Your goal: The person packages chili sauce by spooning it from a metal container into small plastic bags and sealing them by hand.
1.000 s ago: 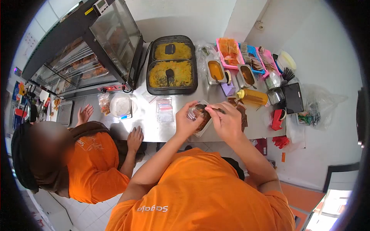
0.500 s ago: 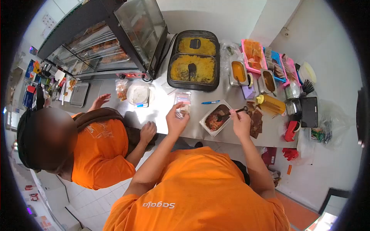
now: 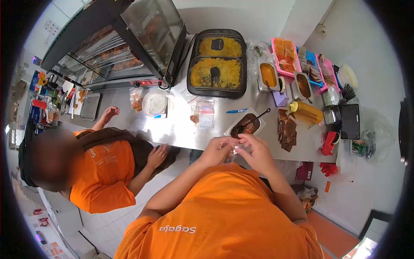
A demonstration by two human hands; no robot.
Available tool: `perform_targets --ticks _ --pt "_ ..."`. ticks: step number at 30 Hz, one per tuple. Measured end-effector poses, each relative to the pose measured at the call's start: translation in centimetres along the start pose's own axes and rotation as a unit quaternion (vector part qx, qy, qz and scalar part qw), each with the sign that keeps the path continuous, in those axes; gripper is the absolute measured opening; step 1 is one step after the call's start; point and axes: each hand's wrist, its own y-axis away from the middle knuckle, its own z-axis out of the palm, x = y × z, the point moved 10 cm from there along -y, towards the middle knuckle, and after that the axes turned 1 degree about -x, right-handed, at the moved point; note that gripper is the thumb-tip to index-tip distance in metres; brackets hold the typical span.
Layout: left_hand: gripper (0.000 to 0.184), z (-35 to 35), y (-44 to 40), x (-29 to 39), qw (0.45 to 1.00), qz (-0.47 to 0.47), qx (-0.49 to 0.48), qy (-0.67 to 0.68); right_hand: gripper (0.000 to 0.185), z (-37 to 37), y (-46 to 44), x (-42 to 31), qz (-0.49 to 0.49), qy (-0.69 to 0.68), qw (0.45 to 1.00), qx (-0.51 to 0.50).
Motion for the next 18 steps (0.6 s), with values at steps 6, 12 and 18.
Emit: perform_targets --ticks 6,12,18 --pt "0.015 -0.5 1.3 3.2 0.978 0.077 0.090 -0.173 0.015 0.6 0.9 4.1 0.068 0.021 0.996 -0.059" --pt "0.016 0.9 2.8 6.8 0.897 0.161 0.111 -0.396 0.012 -0.4 2.6 6.3 0.140 -0.057 0.982 0.113" --pt "0.019 1.4 2.6 4.6 0.925 0.078 0.061 -0.368 0.013 2.6 3.3 4.9 0.121 -0.080 0.988 0.042"
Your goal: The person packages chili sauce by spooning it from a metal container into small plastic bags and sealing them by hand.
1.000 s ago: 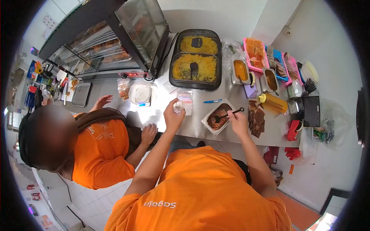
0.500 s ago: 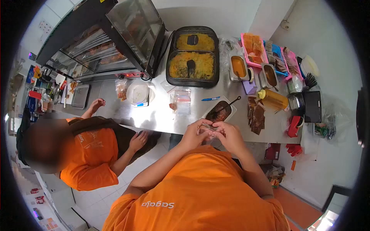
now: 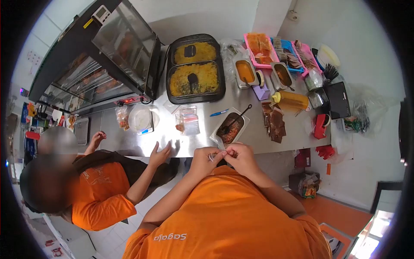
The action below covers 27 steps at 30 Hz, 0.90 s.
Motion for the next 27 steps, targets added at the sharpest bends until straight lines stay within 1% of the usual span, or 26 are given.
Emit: perform_targets --ticks 2,3,5,8,9,10,11,13,14,16,17,18,20,21,22,24,25,26,27 --pt "0.020 0.3 0.1 -0.1 0.999 0.004 -0.011 0.030 0.016 1.3 0.3 2.3 0.072 -0.061 0.994 -0.058" --pt "0.024 0.6 0.1 0.1 0.999 0.001 -0.035 0.029 0.018 1.8 0.5 3.0 0.092 -0.151 0.982 -0.060" --pt "0.024 0.5 -0.2 0.0 0.997 0.062 -0.005 0.051 0.023 3.0 0.6 3.9 0.124 -0.328 0.934 -0.063" --pt "0.026 1.1 0.0 -0.5 0.997 0.074 0.016 0.024 0.020 3.8 0.9 3.2 0.187 -0.367 0.904 -0.119" --pt "0.026 1.5 0.3 -0.3 0.997 0.062 0.029 -0.036 0.019 2.7 0.4 2.6 0.109 -0.211 0.968 -0.075" --pt "0.025 1.5 0.3 -0.4 0.996 0.048 0.033 -0.070 0.019 2.2 0.2 1.5 0.027 -0.048 0.998 -0.028" --pt "0.024 1.5 0.3 -0.4 0.993 0.033 0.037 -0.103 0.020 1.8 0.3 -0.1 -0.056 0.117 0.991 0.020" --pt "0.021 1.2 0.2 -0.4 0.986 0.015 0.030 -0.162 0.022 1.3 0.0 -1.2 -0.052 0.182 0.982 0.019" --pt "0.016 0.9 0.2 -0.3 0.983 0.013 0.021 -0.184 0.023 1.0 -0.3 -1.5 -0.049 0.214 0.976 0.018" --pt "0.009 0.0 0.2 2.2 0.981 0.033 0.006 -0.189 0.031 0.9 -1.0 -0.4 -0.039 0.225 0.974 -0.011" --pt "0.010 -0.3 0.2 3.4 0.983 0.055 -0.004 -0.177 0.035 0.8 -1.3 0.2 -0.033 0.230 0.972 -0.025" --pt "0.011 -0.5 0.0 3.9 0.982 0.073 -0.017 -0.171 0.035 1.1 -1.6 1.5 0.014 0.158 0.985 -0.068" --pt "0.014 -0.6 0.1 4.8 0.983 0.142 -0.063 -0.095 0.035 1.8 -1.9 3.7 0.108 0.010 0.983 -0.150" --pt "0.015 -0.6 0.4 5.1 0.978 0.176 -0.094 -0.057 0.037 2.6 -1.3 5.4 0.220 -0.128 0.949 -0.188" --pt "0.016 -0.7 0.5 5.2 0.976 0.184 -0.113 -0.030 0.036 2.6 -1.4 5.2 0.220 -0.160 0.941 -0.202" --pt "0.018 -1.3 0.3 3.9 0.983 0.159 -0.075 -0.044 0.036 2.1 -2.0 4.5 0.219 -0.223 0.922 -0.228" --pt "0.019 -1.5 0.3 3.0 0.987 0.144 -0.058 -0.050 0.032 0.6 -3.3 5.6 0.216 -0.203 0.943 -0.153" --pt "0.023 -2.1 0.4 2.7 0.988 0.145 -0.026 -0.036 0.032 -2.6 -4.7 6.9 0.216 -0.236 0.948 0.011" --pt "0.028 -2.9 0.5 2.2 0.989 0.146 0.006 -0.024 0.033 -5.8 -5.5 8.4 0.208 -0.261 0.926 0.174"
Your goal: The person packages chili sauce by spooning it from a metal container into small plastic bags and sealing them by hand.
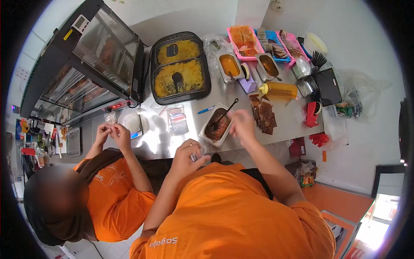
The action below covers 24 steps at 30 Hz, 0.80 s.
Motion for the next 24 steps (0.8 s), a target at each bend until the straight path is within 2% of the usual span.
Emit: perform_targets --ticks 2,5,8,9,10,11,14,17,19,20,22,23,24 --pt "0.033 -1.3 0.7 -1.6 0.999 0.008 0.045 0.006 0.041 -2.6 -4.6 2.1 0.048 -0.120 0.986 0.101" --pt "0.025 -1.7 1.7 -4.0 0.994 -0.087 0.040 0.054 0.038 -0.6 -9.7 6.1 0.113 -0.155 0.981 -0.008" --pt "0.023 -1.0 2.2 -5.6 0.990 -0.139 0.013 0.037 0.030 2.5 -8.2 4.5 0.041 0.081 0.995 -0.047" --pt "0.023 -0.8 2.4 -6.4 0.988 -0.150 0.017 0.040 0.027 3.6 -7.2 2.8 -0.094 0.204 0.972 -0.065" --pt "0.024 -0.4 2.6 -7.3 0.986 -0.161 0.022 0.043 0.024 5.0 -5.3 1.7 -0.225 0.320 0.917 -0.080" --pt "0.024 -0.1 2.7 -8.2 0.984 -0.171 0.027 0.048 0.022 6.8 -2.9 1.2 -0.350 0.426 0.829 -0.092" --pt "0.025 1.6 2.8 -10.0 0.974 -0.210 -0.022 0.077 0.022 6.9 0.8 0.0 -0.351 0.461 0.813 -0.063" --pt "0.025 3.4 2.6 -10.4 0.954 -0.261 -0.053 0.137 0.022 8.5 3.9 -0.3 -0.476 0.429 0.729 -0.239" --pt "0.025 3.9 2.2 -10.1 0.945 -0.279 -0.067 0.154 0.021 7.4 3.4 -1.0 -0.446 0.439 0.743 -0.239" --pt "0.025 3.9 1.9 -10.1 0.962 -0.233 -0.060 0.128 0.020 7.1 3.2 -0.9 -0.430 0.443 0.749 -0.239" --pt "0.025 4.4 2.0 -10.0 0.975 -0.195 -0.066 0.083 0.020 6.1 1.9 -0.4 -0.387 0.485 0.764 -0.180" --pt "0.025 4.8 2.2 -10.4 0.975 -0.200 -0.077 0.063 0.020 5.5 1.3 -0.4 -0.367 0.505 0.767 -0.148" --pt "0.025 4.9 1.9 -10.0 0.978 -0.189 -0.080 0.043 0.020 5.7 1.5 -0.6 -0.368 0.468 0.787 -0.165"
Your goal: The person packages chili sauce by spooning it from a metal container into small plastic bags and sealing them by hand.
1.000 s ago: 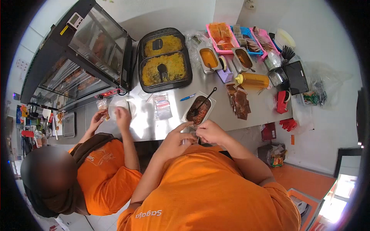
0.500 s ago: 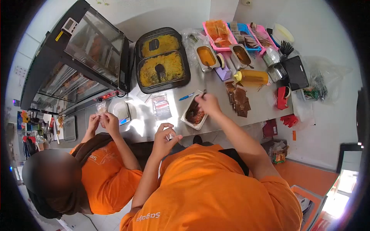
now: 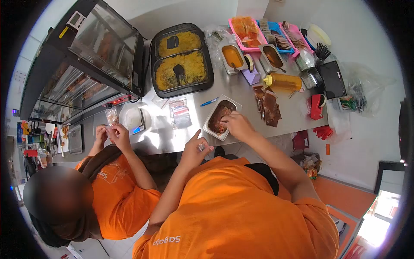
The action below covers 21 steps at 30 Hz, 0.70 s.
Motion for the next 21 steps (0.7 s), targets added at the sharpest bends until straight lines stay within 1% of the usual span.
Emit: perform_targets --ticks 2,3,4,5,8,11,14,17,20,21 --pt "0.025 0.3 0.1 0.9 0.999 0.035 0.008 -0.041 0.020 0.4 0.3 -1.0 -0.015 -0.093 0.996 0.004" --pt "0.025 0.3 0.3 1.7 0.996 0.060 0.015 -0.060 0.021 -0.1 0.2 -1.3 -0.018 -0.097 0.995 0.025" --pt "0.025 0.3 0.4 1.8 1.000 0.029 0.007 -0.004 0.022 -0.9 0.0 -1.5 -0.020 -0.100 0.994 0.045" --pt "0.025 0.4 0.4 1.9 0.999 0.031 0.010 -0.016 0.023 -1.6 0.1 -1.6 -0.022 -0.103 0.992 0.065" --pt "0.026 0.8 0.2 1.7 0.999 0.038 0.005 -0.036 0.024 0.0 0.3 -1.7 -0.035 -0.088 0.995 0.008" --pt "0.026 1.3 0.1 1.3 0.999 0.033 -0.015 -0.023 0.024 0.7 0.8 -1.3 0.014 -0.162 0.987 -0.007" --pt "0.026 1.4 0.2 1.7 0.999 0.029 -0.015 -0.022 0.022 -0.6 0.8 -0.9 0.014 -0.160 0.985 0.057" --pt "0.026 1.3 0.0 2.3 0.999 0.036 -0.006 -0.035 0.026 1.9 1.6 -1.3 -0.045 -0.129 0.990 -0.022" --pt "0.026 1.3 -0.1 2.2 0.999 0.032 -0.004 -0.036 0.028 1.0 2.5 -0.9 -0.014 -0.147 0.989 0.024" --pt "0.027 1.3 -0.3 2.2 0.999 0.035 -0.004 -0.038 0.029 1.1 2.7 1.1 0.059 -0.215 0.974 0.052"
